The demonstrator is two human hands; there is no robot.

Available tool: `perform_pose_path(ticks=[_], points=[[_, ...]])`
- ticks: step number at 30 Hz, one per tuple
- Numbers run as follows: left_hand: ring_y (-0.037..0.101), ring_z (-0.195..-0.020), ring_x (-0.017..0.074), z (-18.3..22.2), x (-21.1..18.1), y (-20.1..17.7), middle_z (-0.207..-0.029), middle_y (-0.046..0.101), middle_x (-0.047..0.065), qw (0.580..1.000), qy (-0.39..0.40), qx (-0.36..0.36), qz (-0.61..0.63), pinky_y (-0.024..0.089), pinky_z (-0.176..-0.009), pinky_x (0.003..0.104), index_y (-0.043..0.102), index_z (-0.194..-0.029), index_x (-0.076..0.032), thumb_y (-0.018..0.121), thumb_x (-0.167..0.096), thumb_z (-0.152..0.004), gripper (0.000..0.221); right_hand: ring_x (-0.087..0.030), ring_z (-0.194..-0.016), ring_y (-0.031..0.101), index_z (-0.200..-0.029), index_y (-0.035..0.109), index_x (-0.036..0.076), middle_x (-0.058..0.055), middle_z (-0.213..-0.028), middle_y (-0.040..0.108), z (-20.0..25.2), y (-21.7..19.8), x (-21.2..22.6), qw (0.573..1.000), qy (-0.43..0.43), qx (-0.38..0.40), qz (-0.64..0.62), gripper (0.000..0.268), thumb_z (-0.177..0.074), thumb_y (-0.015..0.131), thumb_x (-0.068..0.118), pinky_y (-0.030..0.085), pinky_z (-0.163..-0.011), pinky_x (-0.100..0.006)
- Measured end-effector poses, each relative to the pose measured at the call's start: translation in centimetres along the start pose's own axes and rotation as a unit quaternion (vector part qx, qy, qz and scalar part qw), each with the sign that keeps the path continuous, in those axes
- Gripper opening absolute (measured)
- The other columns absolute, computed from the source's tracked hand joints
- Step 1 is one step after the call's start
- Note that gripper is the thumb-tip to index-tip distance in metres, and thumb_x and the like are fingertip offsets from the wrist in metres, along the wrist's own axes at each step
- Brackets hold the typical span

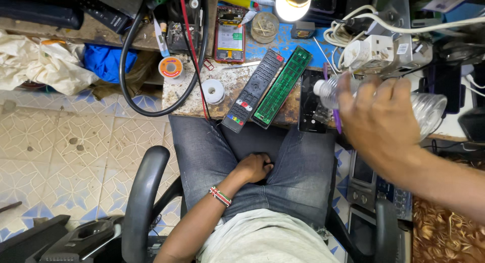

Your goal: The person cleans the internal circuit board and contacts of a television remote control using a toothbrush and a liquid solution, then tests the circuit board with multimeter probes before reassembling the remote casing.

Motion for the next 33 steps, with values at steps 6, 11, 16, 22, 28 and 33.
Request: perform_pose_path(ticks=[6, 11, 16, 22, 28, 33], points=[[0.069, -0.108, 0.0381, -0.2, 0.7, 0.5, -0.110, 0.075, 0.016, 1.000, 0.022, -0.012, 0.009, 0.046, -0.102, 0.043, 0.065, -0.120, -0.015, 0.052, -0.045, -0.098, 0.040, -0.033, -0.098, 0.075, -0.158, 0.045, 0.010, -0.013, -0.118, 0.073, 2.4, 3.7, -2.2, 0.914, 0.054, 0.213, -0.340, 0.090, -0.089, 0.058, 0.066, 0.060, -0.084, -0.049], [0.074, -0.083, 0.0300, 5.2, -3.7, -6.8, -0.103, 0.078, -0.001, 0.978, 0.067, -0.177, 0.091, 0.051, -0.077, 0.045, 0.073, -0.106, -0.015, 0.057, -0.033, -0.096, 0.026, -0.039, -0.147, 0.036, -0.158, 0.007, 0.021, -0.020, -0.170, 0.026, 11.0, 10.5, -6.3, 0.569, 0.408, 0.203, -0.684, 0.084, -0.097, 0.061, 0.043, 0.033, -0.110, -0.054], [0.066, -0.077, 0.0191, 11.9, -9.8, -15.4, -0.092, 0.071, 0.001, 0.890, 0.141, -0.418, 0.111, 0.052, -0.075, 0.035, 0.069, -0.102, -0.011, 0.056, -0.018, -0.099, 0.015, -0.050, -0.161, 0.027, -0.157, -0.016, 0.035, -0.028, -0.181, 0.028, 20.6, 24.0, -2.6, 0.501, 0.553, 0.017, -0.665, 0.102, -0.111, 0.070, 0.064, 0.020, -0.126, -0.063], [0.057, -0.110, 0.0359, 12.9, -11.6, -18.8, -0.116, 0.059, 0.016, 0.837, 0.103, -0.535, -0.052, 0.043, -0.097, 0.048, 0.060, -0.135, -0.007, 0.067, -0.026, -0.095, 0.045, -0.050, -0.159, 0.022, -0.159, -0.003, 0.013, -0.034, -0.171, 0.017, 20.3, 26.3, 0.2, 0.563, 0.536, -0.047, -0.627, 0.087, -0.118, 0.066, 0.046, 0.023, -0.131, -0.055], [0.054, -0.109, 0.0415, 11.6, -11.0, -20.1, -0.133, 0.050, 0.015, 0.839, -0.033, -0.531, -0.117, 0.047, -0.080, 0.059, 0.050, -0.147, -0.015, 0.074, -0.052, -0.087, 0.074, -0.025, -0.091, 0.052, -0.143, 0.019, -0.001, -0.020, -0.123, 0.042, 19.6, 20.0, 0.7, 0.573, 0.573, 0.000, -0.586, 0.067, -0.112, 0.078, 0.004, 0.051, -0.078, -0.037], [0.048, -0.112, 0.0455, 10.4, -11.0, -19.9, -0.127, 0.050, 0.013, 0.847, 0.005, -0.524, -0.094, 0.042, -0.087, 0.063, 0.060, -0.141, -0.012, 0.088, -0.053, -0.070, 0.086, -0.032, -0.082, 0.069, -0.117, 0.072, 0.008, -0.009, -0.090, 0.068, 12.0, 13.4, 7.0, 0.743, 0.392, -0.040, -0.541, 0.020, -0.106, 0.072, 0.024, 0.056, -0.072, -0.042]])
Point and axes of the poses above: each hand's wrist, its own z-axis away from the middle knuckle, its own y-axis out of the palm, x = y × z, the point moved 7 cm from there along -z, towards the middle knuckle
